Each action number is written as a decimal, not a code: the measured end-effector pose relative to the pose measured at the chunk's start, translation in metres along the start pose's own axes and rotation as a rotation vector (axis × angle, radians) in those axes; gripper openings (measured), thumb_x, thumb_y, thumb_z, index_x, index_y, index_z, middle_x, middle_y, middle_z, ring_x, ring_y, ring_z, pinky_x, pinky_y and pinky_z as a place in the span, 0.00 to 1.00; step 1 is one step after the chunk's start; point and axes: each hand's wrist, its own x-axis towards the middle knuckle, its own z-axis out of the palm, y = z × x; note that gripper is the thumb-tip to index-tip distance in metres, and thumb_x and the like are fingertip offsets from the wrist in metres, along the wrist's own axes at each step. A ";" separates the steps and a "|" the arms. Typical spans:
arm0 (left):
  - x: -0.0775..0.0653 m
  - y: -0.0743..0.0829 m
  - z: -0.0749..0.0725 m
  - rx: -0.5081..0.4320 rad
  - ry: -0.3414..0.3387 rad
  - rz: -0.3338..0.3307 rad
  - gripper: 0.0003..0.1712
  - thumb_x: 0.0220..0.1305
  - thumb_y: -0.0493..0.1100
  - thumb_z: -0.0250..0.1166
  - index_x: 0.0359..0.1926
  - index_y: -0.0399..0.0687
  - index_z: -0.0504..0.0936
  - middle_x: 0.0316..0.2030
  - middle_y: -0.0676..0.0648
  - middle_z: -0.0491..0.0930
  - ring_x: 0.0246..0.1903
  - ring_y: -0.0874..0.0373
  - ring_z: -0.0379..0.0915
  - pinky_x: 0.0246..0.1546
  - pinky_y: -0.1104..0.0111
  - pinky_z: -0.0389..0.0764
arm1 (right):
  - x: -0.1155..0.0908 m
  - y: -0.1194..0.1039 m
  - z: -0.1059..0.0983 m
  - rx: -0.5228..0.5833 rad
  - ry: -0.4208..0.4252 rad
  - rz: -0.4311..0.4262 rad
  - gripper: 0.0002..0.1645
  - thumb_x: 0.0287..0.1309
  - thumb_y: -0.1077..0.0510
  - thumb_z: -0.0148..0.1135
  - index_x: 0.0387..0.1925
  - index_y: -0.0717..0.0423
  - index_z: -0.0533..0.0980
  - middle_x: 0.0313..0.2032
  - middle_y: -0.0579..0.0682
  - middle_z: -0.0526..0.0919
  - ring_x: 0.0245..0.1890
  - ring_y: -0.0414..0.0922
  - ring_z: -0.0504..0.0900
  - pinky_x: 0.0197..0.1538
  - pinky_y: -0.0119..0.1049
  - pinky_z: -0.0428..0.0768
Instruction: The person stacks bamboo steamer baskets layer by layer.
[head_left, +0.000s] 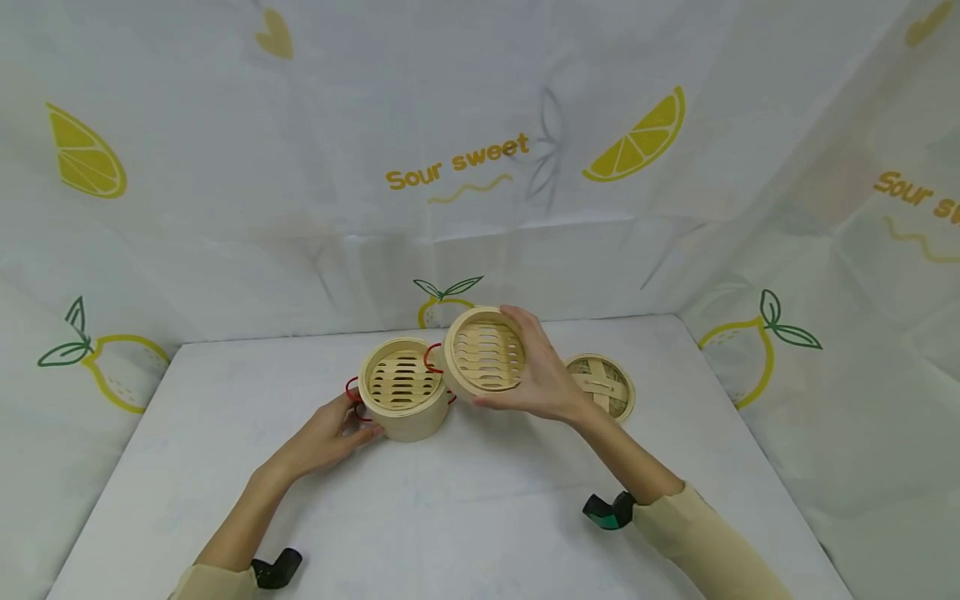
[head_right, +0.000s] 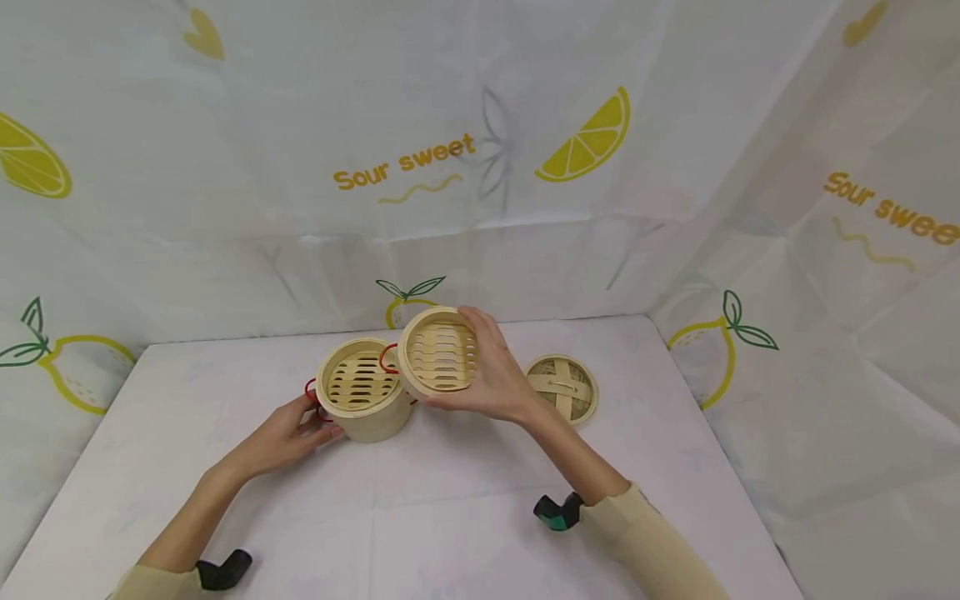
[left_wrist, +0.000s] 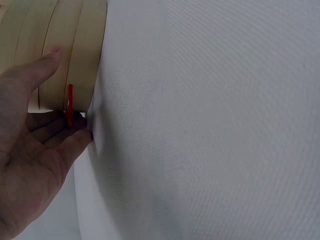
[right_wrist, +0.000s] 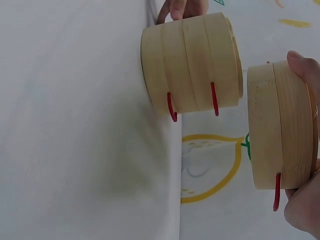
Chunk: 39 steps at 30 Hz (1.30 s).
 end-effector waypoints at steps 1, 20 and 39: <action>0.000 0.000 0.000 0.001 0.001 0.002 0.34 0.72 0.43 0.74 0.72 0.38 0.73 0.59 0.44 0.84 0.57 0.56 0.77 0.66 0.45 0.84 | 0.001 -0.001 0.001 0.008 0.001 0.000 0.83 0.31 0.44 0.94 0.84 0.54 0.53 0.82 0.57 0.59 0.82 0.57 0.63 0.85 0.63 0.63; -0.001 0.003 -0.001 -0.008 -0.006 -0.012 0.34 0.72 0.43 0.74 0.73 0.38 0.72 0.59 0.44 0.83 0.57 0.55 0.77 0.69 0.43 0.82 | 0.015 -0.017 0.020 0.080 0.019 -0.041 0.83 0.32 0.49 0.95 0.84 0.55 0.53 0.82 0.57 0.58 0.80 0.58 0.65 0.82 0.64 0.66; 0.000 0.003 -0.002 -0.018 -0.020 -0.017 0.32 0.73 0.44 0.73 0.72 0.40 0.73 0.58 0.46 0.83 0.57 0.57 0.75 0.69 0.44 0.81 | 0.024 -0.030 0.040 0.116 0.016 -0.088 0.82 0.31 0.47 0.96 0.84 0.50 0.54 0.81 0.53 0.60 0.80 0.52 0.64 0.83 0.61 0.67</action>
